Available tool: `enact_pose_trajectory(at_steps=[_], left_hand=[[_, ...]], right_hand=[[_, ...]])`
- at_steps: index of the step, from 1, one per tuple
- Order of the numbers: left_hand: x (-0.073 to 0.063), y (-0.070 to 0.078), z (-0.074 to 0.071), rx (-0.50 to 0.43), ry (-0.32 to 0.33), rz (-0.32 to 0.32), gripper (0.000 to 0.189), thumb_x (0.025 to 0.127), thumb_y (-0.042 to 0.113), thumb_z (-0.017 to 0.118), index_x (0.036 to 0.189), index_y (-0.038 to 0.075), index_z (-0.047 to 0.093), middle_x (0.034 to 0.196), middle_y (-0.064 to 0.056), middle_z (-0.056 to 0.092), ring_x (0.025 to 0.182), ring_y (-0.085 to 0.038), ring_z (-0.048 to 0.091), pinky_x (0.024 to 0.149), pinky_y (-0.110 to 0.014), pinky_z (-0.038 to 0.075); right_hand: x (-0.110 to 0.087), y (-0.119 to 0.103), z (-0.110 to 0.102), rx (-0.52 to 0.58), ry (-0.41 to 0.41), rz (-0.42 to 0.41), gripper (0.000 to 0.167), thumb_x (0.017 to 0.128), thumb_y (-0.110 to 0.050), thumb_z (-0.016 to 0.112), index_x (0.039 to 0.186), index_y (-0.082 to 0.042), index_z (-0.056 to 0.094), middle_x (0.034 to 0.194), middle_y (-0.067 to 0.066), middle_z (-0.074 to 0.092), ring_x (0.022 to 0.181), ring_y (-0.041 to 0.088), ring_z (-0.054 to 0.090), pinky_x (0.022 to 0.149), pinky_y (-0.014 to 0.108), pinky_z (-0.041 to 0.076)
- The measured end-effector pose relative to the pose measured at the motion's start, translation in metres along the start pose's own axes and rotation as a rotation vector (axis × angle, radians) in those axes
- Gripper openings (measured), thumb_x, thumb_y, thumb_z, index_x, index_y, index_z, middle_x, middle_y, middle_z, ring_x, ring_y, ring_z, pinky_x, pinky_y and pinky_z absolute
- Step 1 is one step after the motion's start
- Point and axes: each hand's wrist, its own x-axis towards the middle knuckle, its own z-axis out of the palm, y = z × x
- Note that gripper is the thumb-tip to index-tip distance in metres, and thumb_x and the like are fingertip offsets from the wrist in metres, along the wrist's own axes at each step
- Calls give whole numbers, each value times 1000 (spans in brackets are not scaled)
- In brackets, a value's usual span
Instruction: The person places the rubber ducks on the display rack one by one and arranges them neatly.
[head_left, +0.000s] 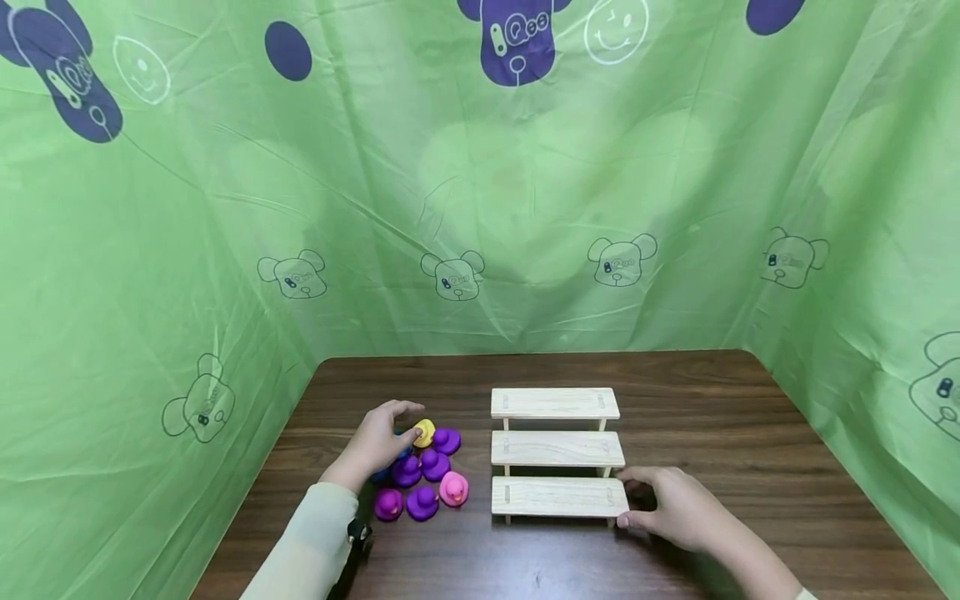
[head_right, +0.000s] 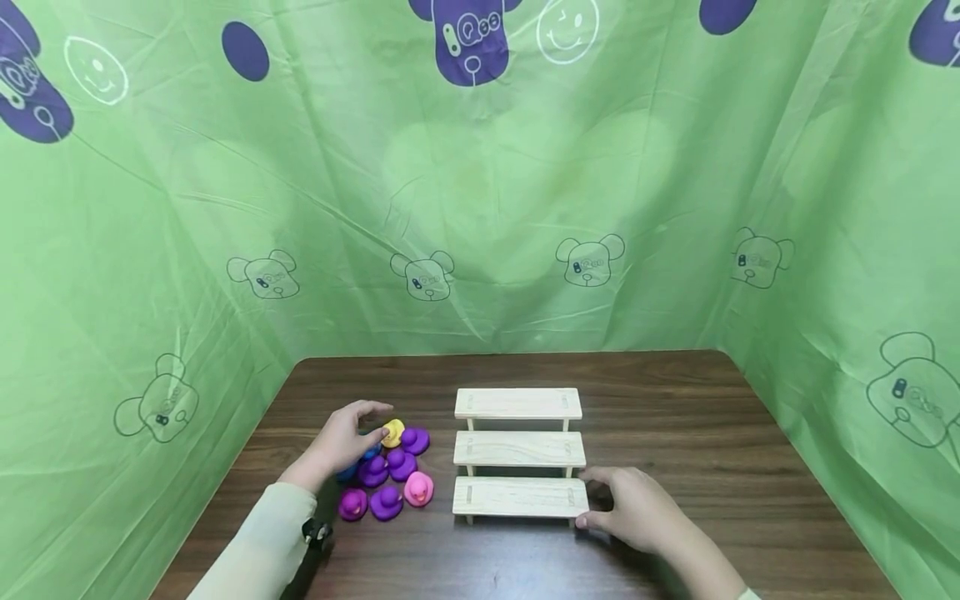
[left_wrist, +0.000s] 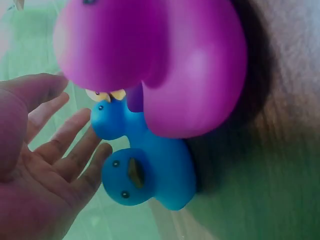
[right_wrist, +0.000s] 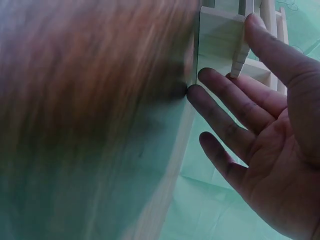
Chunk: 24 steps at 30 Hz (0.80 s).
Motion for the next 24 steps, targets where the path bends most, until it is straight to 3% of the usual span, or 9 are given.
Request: enact_pose_trajectory(at_steps=[6,11,24], left_hand=[[8,-7,4,-20,-29,-46,39,87,8,86,124,8,75,119,-9,75,114,-30,69,100,-51,54],[10,-12,9,-35,-42,-91,35,84,6,88,117,8,77,106,-1,77,107,-26,70,97,-47,55],[8,-16,13,6,34,-120,25,82,13,92,105,13,82,96,2,78,101,-24,72,98,-48,55]], right_hand=[[1,-1,3,6,14,8,52,79,-53,88,118,-22,74,100,-21,73,98,9,70,84,39,59],[2,-5,6,16,14,22,52,79,-57,88,117,-24,74,100,-23,72,100,8,70,86,40,59],[4,-7,8,28,8,12,52,79,-56,88,116,-21,74,98,-24,71,98,7,70,85,40,58]])
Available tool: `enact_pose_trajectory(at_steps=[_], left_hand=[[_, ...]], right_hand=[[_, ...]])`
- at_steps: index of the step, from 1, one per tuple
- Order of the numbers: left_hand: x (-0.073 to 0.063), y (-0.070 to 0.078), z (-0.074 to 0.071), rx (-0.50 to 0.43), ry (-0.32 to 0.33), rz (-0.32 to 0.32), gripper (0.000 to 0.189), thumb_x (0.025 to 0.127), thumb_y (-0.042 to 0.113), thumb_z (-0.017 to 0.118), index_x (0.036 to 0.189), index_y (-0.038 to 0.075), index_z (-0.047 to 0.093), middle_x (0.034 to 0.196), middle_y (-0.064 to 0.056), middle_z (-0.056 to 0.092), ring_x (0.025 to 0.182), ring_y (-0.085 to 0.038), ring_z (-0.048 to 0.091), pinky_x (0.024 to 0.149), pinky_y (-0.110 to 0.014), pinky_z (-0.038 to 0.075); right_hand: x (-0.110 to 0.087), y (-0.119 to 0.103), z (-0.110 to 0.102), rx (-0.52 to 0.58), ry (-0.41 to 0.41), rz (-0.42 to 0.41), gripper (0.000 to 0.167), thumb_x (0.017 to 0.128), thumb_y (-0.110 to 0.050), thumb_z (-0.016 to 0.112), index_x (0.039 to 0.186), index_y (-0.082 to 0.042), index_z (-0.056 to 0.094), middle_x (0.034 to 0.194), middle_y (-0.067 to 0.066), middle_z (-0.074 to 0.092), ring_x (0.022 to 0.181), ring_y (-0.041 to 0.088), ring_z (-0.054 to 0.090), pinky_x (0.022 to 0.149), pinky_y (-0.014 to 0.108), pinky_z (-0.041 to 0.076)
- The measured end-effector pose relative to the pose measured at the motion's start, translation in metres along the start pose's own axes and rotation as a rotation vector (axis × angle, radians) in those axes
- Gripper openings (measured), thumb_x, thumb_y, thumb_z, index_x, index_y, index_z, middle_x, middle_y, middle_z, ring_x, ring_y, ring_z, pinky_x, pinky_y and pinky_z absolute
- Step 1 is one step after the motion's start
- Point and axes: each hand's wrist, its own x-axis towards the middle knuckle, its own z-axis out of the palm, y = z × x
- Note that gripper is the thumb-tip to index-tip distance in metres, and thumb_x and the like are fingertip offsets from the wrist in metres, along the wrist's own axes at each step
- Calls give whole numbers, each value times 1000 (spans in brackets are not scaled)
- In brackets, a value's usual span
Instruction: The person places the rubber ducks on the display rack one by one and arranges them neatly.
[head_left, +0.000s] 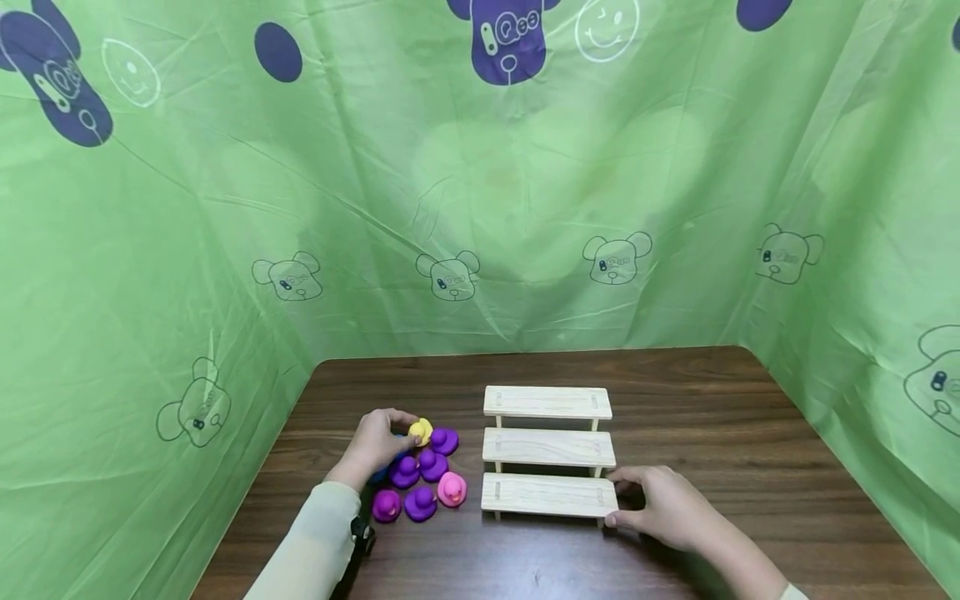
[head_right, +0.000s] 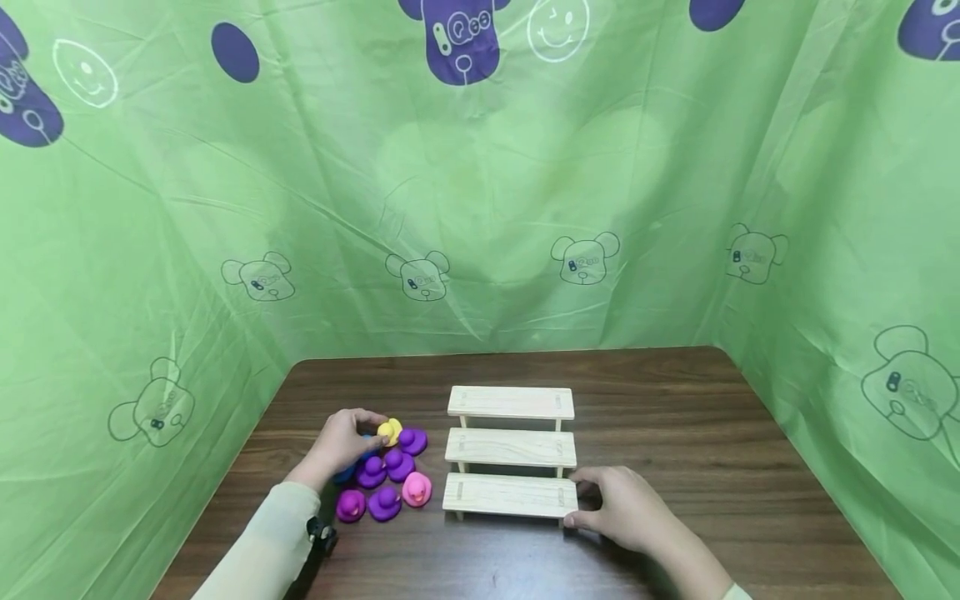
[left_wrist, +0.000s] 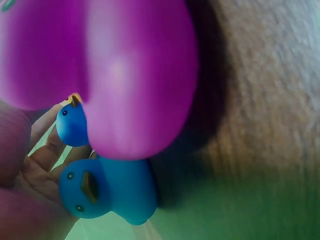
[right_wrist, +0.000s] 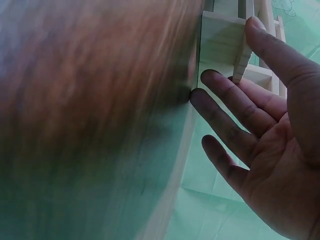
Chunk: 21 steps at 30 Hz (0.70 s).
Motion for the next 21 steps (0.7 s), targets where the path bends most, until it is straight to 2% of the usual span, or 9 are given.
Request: enact_pose_trajectory(at_steps=[4,11,16,21], left_hand=[[-1,-1,1,5,33,0,27,82,15,92,106,15,82,98,3,78,101,-22,72,97,-47,56],[-1,8,-4,-47,154,20,28,80,17,94,104,15,81,93,3,78,90,-19,74,85,-43,60],[0,27,-10,-90,230,91,28,82,19,92,108,14,81,96,0,78,90,-21,75,83,-43,62],[2,57,-15,-141,282,174,29,85,21,91,111,13,82,99,-2,76,92,-19,74,83,-36,63]], right_hand=[[0,1,1,5,0,0,52,80,-56,87,116,-21,74,97,-24,71,97,7,69,85,39,58],[-1,3,2,12,5,-10,50,80,-55,87,116,-22,75,96,-25,70,95,6,69,83,37,58],[0,3,1,19,15,-20,46,80,-50,90,114,-23,76,95,-24,71,95,6,69,83,37,59],[1,3,1,13,16,-19,45,79,-49,90,114,-23,76,95,-24,71,94,5,69,82,36,58]])
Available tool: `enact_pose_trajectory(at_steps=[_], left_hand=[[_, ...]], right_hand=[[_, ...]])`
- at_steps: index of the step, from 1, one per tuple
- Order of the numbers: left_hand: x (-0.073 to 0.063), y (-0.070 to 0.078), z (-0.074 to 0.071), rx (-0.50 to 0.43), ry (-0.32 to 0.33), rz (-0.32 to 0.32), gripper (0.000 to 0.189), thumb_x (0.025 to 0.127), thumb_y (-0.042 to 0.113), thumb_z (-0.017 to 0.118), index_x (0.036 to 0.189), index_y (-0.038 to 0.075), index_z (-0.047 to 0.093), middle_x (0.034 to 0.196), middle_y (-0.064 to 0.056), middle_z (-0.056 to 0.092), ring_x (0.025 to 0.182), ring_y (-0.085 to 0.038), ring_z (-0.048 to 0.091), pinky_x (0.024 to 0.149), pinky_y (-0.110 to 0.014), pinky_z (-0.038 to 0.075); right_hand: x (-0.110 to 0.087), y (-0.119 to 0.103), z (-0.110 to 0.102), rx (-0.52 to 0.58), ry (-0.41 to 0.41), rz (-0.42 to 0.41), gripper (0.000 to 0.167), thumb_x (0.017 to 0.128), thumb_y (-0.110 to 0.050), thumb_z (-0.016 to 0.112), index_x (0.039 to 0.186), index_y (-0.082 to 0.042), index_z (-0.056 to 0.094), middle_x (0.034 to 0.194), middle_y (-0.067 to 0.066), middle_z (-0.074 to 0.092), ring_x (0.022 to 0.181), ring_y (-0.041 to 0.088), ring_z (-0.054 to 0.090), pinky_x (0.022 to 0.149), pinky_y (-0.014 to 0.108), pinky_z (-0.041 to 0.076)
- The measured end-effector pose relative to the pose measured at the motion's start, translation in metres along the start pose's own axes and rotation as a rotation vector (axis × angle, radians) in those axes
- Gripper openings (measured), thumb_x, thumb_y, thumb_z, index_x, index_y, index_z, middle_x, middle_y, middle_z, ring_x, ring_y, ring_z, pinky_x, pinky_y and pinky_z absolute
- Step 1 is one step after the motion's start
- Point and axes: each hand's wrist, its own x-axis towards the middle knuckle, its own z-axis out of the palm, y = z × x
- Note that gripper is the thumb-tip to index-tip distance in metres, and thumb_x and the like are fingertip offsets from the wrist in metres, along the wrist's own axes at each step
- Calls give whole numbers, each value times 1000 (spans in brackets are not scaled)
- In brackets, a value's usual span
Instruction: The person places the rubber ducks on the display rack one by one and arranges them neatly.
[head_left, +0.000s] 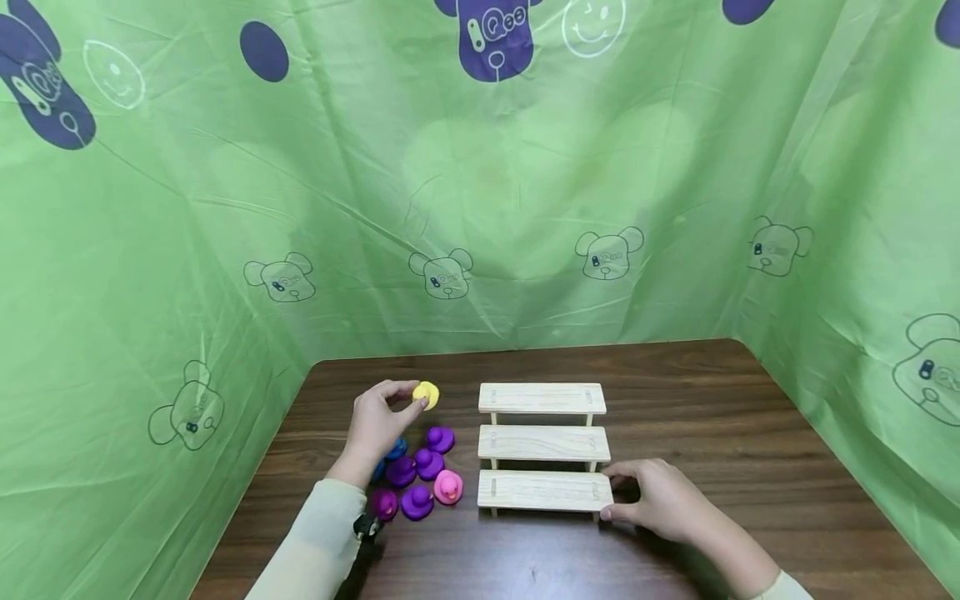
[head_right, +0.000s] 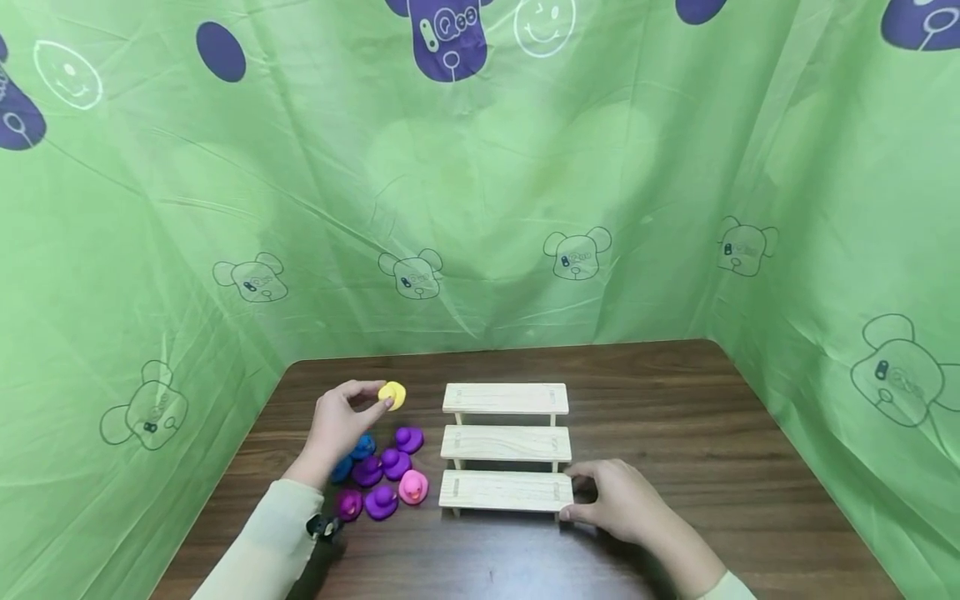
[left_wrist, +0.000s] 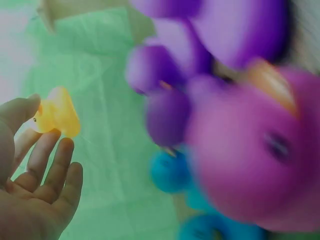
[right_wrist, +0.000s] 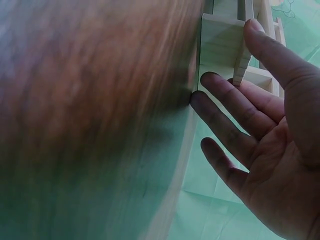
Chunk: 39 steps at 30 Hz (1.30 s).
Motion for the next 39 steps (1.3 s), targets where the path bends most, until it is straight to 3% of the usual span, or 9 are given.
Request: enact_pose_trajectory(at_steps=[4,10,16,22,29,39], left_hand=[[6,26,3,-53,24,42,30,85,21,91,111,12,82,98,0,76,91,-20,74,84,-40,63],[13,56,12,-124,1,70,29,85,19,91,113,14,81,99,4,77,93,-18,74,87,-40,62],[18,76,30,-179,-28,87,31,83,19,92,111,14,81,103,3,79,95,-23,75,86,-37,62],[20,97,49,-209,-62,109,31,83,17,92,111,11,81,103,1,79,91,-19,75,81,-30,62],[21,120,72,-240,-130,126,31,84,17,92,112,11,81,105,0,78,93,-19,76,84,-42,63],[23,140,112,-180,-219,113,30,85,26,91,112,17,81,106,7,78,97,-18,74,87,-36,61]], right_hand=[[0,1,1,-4,4,-4,45,79,-49,90,113,-23,76,94,-25,70,93,4,68,82,36,58],[0,0,0,3,9,-15,42,79,-45,91,113,-24,77,95,-24,72,94,5,69,83,36,58],[0,1,0,-3,8,-7,44,79,-46,91,114,-24,78,96,-23,72,94,3,69,83,36,59],[0,1,-1,-10,12,5,45,78,-45,92,115,-24,78,97,-23,73,94,4,69,82,36,58],[-1,0,-1,-11,14,1,44,78,-43,93,115,-24,78,96,-23,73,94,4,69,82,37,58],[-1,1,-1,-5,10,-5,44,78,-45,92,114,-23,78,95,-23,73,93,5,69,82,36,58]])
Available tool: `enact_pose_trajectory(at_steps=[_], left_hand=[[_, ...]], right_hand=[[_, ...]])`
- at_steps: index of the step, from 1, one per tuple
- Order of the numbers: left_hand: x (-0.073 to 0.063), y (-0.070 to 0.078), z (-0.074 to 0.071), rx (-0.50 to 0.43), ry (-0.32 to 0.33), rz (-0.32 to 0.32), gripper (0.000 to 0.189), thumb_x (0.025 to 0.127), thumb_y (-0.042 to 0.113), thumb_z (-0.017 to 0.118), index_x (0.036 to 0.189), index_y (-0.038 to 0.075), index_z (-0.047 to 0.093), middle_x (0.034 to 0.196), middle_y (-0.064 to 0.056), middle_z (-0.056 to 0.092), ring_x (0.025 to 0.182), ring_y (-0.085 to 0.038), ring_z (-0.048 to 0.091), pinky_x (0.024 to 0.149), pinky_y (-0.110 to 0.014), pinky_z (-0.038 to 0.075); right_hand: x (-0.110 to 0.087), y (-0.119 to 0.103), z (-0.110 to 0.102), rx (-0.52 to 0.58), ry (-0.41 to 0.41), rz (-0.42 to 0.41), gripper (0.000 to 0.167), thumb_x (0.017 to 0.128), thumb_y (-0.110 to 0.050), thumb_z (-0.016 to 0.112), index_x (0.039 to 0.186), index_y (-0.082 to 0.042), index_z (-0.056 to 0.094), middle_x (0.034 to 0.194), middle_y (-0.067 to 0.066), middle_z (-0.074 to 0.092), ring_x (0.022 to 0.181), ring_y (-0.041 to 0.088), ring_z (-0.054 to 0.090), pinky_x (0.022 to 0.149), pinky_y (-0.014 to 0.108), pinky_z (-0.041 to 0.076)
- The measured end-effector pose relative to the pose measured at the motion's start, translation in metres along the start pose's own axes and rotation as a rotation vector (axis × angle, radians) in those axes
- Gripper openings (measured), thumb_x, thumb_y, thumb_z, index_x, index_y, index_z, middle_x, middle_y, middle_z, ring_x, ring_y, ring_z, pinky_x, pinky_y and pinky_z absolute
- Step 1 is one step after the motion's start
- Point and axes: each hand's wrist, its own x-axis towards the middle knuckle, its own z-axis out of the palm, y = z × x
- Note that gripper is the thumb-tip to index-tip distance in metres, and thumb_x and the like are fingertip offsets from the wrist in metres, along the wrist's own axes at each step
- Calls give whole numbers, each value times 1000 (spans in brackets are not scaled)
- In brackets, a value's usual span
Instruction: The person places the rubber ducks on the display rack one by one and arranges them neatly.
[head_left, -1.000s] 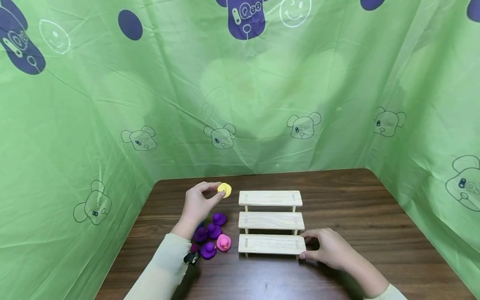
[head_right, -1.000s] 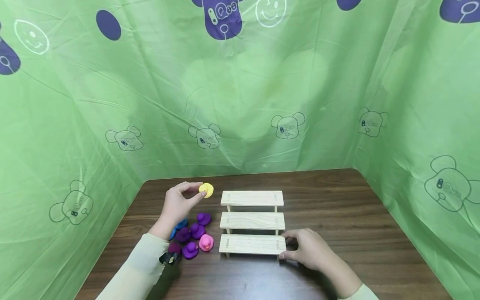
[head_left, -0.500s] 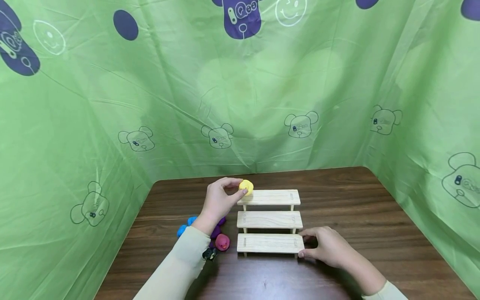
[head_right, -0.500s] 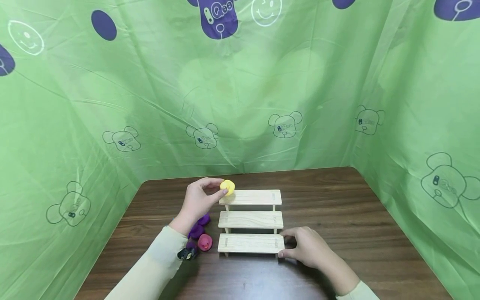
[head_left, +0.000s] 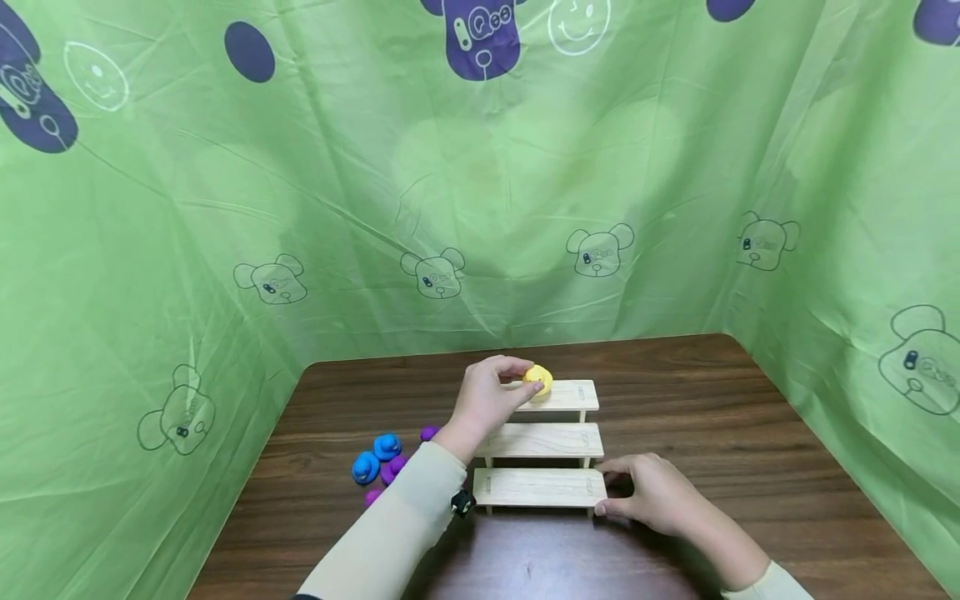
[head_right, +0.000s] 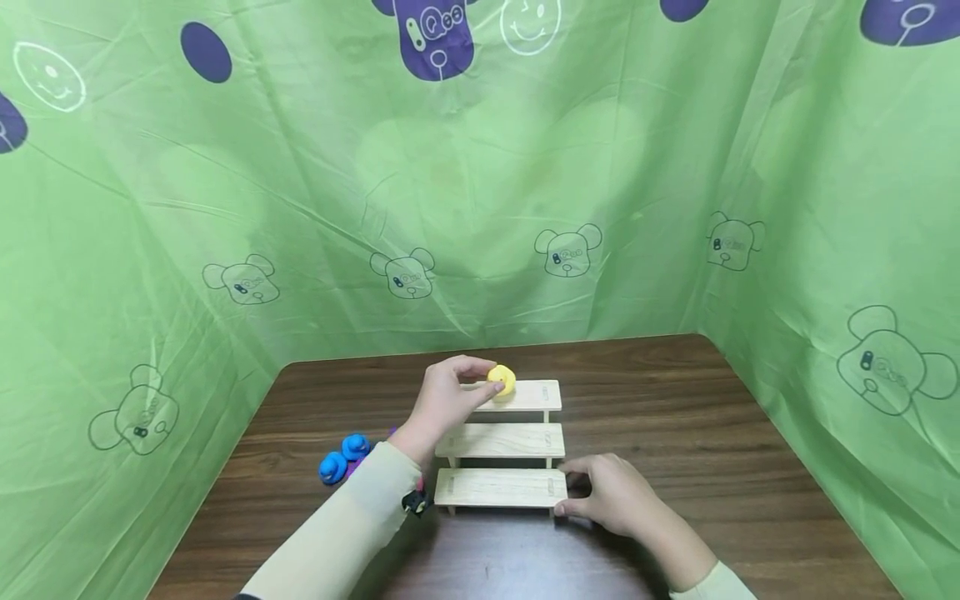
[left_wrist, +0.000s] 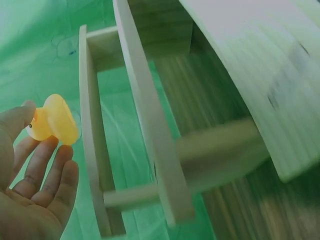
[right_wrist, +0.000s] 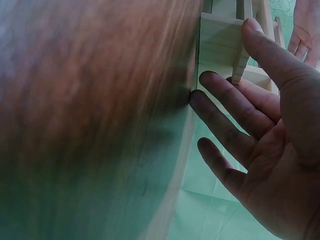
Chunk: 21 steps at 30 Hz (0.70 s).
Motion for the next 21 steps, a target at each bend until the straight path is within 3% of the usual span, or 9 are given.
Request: enact_pose_trajectory(at_steps=[7,12,21], left_hand=[[5,12,23,71,-31,35,29,86,29,90,112,19,81,107,8,77,97,-20,74,85,-27,59],[7,17,36,104,-51,31,30,85,32,91,111,21,81,102,12,74,92,-12,71,79,-21,56],[9,21,50,101,-75,48,32,86,31,90,115,21,81,101,12,74,88,-12,71,75,-17,54]], right_hand=[[1,1,0,7,-5,1,44,79,-45,91,114,-23,78,95,-24,72,93,3,69,80,35,58],[0,2,0,4,-4,-4,45,79,-46,91,115,-23,78,96,-23,73,93,3,69,80,34,58],[0,2,-1,0,7,1,49,78,-51,90,116,-22,79,97,-22,74,95,4,69,81,35,59]])
